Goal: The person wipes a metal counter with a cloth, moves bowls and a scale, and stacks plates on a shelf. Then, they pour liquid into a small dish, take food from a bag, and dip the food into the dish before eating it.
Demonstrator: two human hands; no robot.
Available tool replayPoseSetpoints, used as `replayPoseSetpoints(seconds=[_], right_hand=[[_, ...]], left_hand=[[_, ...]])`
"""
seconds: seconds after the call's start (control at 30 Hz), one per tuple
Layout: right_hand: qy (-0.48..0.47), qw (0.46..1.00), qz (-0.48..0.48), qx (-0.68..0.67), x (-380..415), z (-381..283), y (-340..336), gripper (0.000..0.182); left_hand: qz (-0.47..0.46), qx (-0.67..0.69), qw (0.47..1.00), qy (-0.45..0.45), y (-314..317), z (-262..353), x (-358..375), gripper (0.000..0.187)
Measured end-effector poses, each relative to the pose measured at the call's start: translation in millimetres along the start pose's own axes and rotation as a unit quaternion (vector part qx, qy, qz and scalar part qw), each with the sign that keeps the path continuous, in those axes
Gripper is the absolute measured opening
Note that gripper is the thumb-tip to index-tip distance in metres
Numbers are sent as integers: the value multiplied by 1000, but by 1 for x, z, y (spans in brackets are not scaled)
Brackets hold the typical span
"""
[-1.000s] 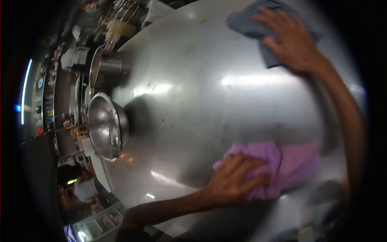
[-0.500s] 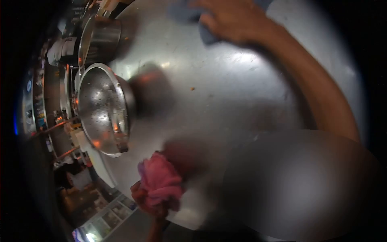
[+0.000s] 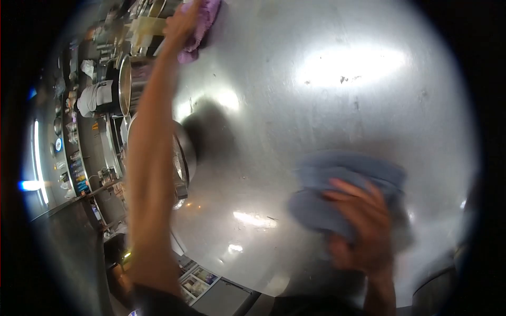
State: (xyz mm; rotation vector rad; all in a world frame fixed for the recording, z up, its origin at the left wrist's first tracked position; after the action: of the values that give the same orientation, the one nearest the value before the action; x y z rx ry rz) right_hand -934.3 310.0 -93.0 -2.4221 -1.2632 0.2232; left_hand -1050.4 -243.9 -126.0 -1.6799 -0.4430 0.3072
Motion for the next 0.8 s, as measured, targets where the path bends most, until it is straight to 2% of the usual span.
replayPoseSetpoints(seconds=[0.07, 0.1, 0.13, 0.17, 0.2, 0.23, 0.3, 0.33, 0.37, 0.4, 0.43, 0.47, 0.5, 0.53, 0.6, 0.7, 0.77, 0.8], right_hand=[[26, 999, 44, 11, 27, 21, -29, 42], [54, 996, 74, 17, 42, 33, -37, 48], [81, 992, 98, 21, 50, 38, -48, 54], [104, 987, 120, 29, 54, 44, -53, 61], [129, 980, 144, 40, 64, 53, -59, 67], [155, 971, 173, 56, 74, 61, -58, 73], [145, 973, 170, 59, 74, 67, -53, 73], [129, 970, 192, 74, 74, 65, -54, 70], [116, 965, 219, 84, 75, 66, -55, 68], [121, 965, 220, 79, 78, 68, -55, 68], [98, 968, 210, 101, 78, 68, -55, 65], [78, 967, 208, 124, 78, 69, -56, 63], [79, 965, 222, 111, 75, 68, -57, 59], [87, 963, 231, 104, 74, 69, -61, 59], [111, 976, 145, 117, 73, 69, -60, 62], [110, 977, 149, 105, 71, 66, -64, 61], [111, 979, 150, 84, 68, 67, -64, 61], [114, 979, 152, 70, 68, 66, -64, 62]], left_hand=[[89, -99, 990, 47, -53, 181, 48, 43], [103, 14, 990, 94, -52, 215, 49, 35], [244, -32, 944, 219, -59, 271, 68, 38], [336, 120, 928, 104, -75, 304, 83, 39], [255, 231, 928, 143, -76, 344, 79, 37], [360, 264, 876, 184, -84, 362, 100, 33], [339, 291, 862, 238, -85, 335, 103, 31], [365, 272, 860, 229, -83, 311, 96, 31], [348, 210, 894, 188, -73, 272, 81, 32], [304, 231, 914, 137, -67, 215, 69, 34], [79, 435, 884, 151, -52, 167, 55, 38], [151, 135, 971, 129, -36, 99, 35, 45], [69, 17, 985, -158, -21, 24, 33, 60], [161, 35, 953, -253, -14, -23, 47, 74], [162, 74, 943, -281, -14, -27, 76, 82], [140, 78, 935, -316, -12, -16, 90, 82], [136, 61, 925, -350, -13, 11, 124, 81], [120, 64, 935, -326, -17, 34, 145, 81]])
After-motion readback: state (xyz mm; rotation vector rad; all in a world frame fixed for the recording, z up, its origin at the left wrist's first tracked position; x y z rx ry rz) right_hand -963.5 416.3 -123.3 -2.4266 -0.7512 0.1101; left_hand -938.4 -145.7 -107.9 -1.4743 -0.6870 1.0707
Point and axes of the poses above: each hand's wrist, its own x-axis away from the middle knuckle, its own y-axis out of the palm, z = x × y, the point moved 7 cm from there along -x, towards the middle knuckle, and after that the axes turned 3 degrees about y, right-handed, at the moved point
